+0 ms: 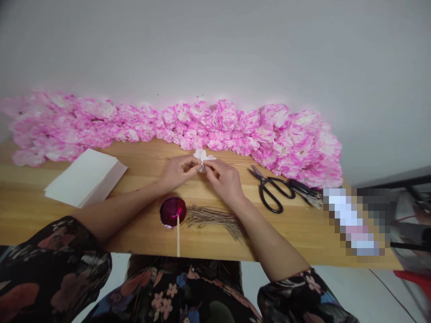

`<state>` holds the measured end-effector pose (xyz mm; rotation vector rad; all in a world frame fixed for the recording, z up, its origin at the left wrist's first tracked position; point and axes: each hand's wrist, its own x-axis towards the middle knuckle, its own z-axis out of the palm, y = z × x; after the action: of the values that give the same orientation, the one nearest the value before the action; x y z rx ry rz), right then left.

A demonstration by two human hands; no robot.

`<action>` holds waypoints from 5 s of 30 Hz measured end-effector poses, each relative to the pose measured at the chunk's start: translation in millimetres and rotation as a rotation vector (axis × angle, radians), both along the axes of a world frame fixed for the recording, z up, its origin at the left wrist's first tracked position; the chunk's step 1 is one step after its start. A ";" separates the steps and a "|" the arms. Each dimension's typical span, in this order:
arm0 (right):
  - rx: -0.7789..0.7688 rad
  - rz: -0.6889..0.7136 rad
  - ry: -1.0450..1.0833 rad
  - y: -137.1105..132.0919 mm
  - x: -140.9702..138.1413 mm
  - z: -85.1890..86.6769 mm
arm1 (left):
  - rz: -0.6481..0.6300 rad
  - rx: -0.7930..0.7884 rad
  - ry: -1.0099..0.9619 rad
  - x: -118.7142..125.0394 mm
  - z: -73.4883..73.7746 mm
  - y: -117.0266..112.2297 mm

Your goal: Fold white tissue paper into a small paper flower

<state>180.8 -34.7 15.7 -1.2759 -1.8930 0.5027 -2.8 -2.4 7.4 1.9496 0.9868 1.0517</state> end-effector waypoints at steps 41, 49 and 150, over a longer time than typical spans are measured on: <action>-0.388 -0.030 0.689 11.4 0.1 -4.1 | 0.006 -0.154 -0.141 2.4 -17.9 8.4; -0.346 -0.084 0.712 15.6 7.7 -7.3 | 0.070 -0.116 -0.196 -2.4 -5.9 4.9; -0.199 0.185 0.210 10.6 25.0 17.8 | -0.227 -0.518 -0.461 1.9 -17.3 15.5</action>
<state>205.9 -24.0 33.5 -1.1265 -1.8248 0.9054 -0.9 13.1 -10.0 1.2840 0.6733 0.9402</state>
